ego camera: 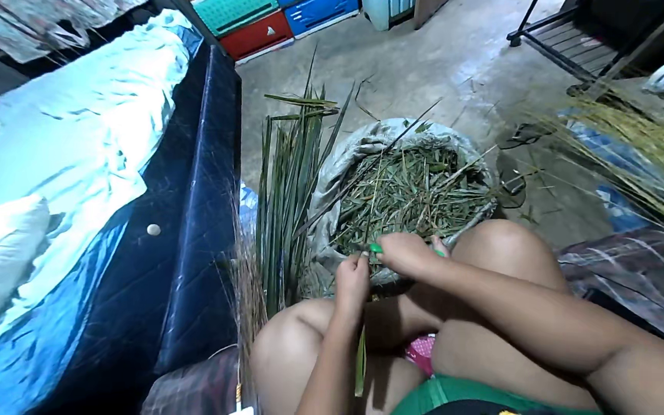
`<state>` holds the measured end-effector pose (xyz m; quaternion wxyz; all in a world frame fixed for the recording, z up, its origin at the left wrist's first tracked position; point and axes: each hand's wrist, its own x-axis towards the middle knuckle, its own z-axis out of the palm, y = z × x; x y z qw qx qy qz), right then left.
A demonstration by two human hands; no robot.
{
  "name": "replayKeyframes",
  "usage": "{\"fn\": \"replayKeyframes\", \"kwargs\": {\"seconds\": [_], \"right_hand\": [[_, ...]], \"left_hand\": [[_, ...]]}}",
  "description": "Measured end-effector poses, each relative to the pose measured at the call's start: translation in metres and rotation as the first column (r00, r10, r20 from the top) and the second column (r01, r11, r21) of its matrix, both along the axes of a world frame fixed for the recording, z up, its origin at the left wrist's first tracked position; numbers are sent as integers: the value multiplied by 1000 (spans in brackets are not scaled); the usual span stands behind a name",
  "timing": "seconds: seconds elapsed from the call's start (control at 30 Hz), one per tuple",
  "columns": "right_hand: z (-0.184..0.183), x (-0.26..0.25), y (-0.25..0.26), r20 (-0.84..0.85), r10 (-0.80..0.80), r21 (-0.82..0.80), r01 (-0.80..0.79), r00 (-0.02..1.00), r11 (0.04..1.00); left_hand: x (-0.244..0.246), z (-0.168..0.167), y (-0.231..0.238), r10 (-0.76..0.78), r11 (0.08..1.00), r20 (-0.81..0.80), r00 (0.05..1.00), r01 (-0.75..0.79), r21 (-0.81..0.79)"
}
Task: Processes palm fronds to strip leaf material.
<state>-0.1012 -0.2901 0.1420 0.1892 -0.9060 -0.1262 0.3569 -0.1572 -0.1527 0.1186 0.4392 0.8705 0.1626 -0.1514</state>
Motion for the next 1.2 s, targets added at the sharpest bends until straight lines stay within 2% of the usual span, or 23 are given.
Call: {"fn": "replayKeyframes", "kwargs": {"seconds": [0.1, 0.17, 0.23, 0.3, 0.37, 0.47, 0.57, 0.63, 0.7, 0.83, 0.93, 1.03, 1.13, 1.2], "right_hand": [[-5, 26, -4, 122, -145, -92, 157, 982, 983], [-6, 41, -9, 123, -222, -83, 233, 967, 969], [-5, 37, -11, 40, -196, 4, 196, 980, 981], [-5, 19, -7, -80, -87, 113, 96, 993, 989], [-4, 2, 0, -131, 6, 151, 14, 991, 988], [-3, 8, 1, -25, -32, 11, 33, 999, 999], [-12, 37, -9, 90, -189, -95, 198, 978, 976], [-13, 48, -14, 130, -269, -89, 282, 954, 955], [-8, 41, -15, 87, -240, -18, 242, 967, 970], [-6, 2, -2, -109, 1, 163, 17, 994, 986], [-6, -1, 1, -41, 34, 92, -30, 999, 995], [-11, 21, -3, 109, -77, -17, 79, 991, 997], [-11, 42, -7, 173, -219, -62, 232, 960, 971], [-8, 44, -8, 172, -247, -62, 261, 954, 963]], "left_hand": [[0, 4, -5, -10, 1000, -7, 1000, 10, 19], [-1, 4, -6, -1, 1000, 9, 1000, 0, 16], [-1, 2, -4, 0, 1000, 21, 1000, -1, 15], [0, -2, -1, 2, 1000, 30, 1000, -3, 20], [1, -6, 1, 7, 999, 37, 999, -9, 47], [2, -4, -1, -11, 999, 22, 1000, 10, 40], [2, -3, -8, -19, 999, 23, 1000, 18, 51], [1, -4, -7, -11, 999, 48, 999, 9, 41], [0, -6, -5, -13, 999, 65, 998, 10, 47], [0, -7, -3, -3, 997, 63, 998, -2, 82], [-1, -4, -4, -3, 995, 66, 998, -4, 95], [1, 2, -8, -12, 999, 80, 997, 9, 48], [0, 5, -11, -4, 999, 109, 994, 0, 40], [-2, 3, -9, -12, 999, 110, 994, 7, 49]]}}
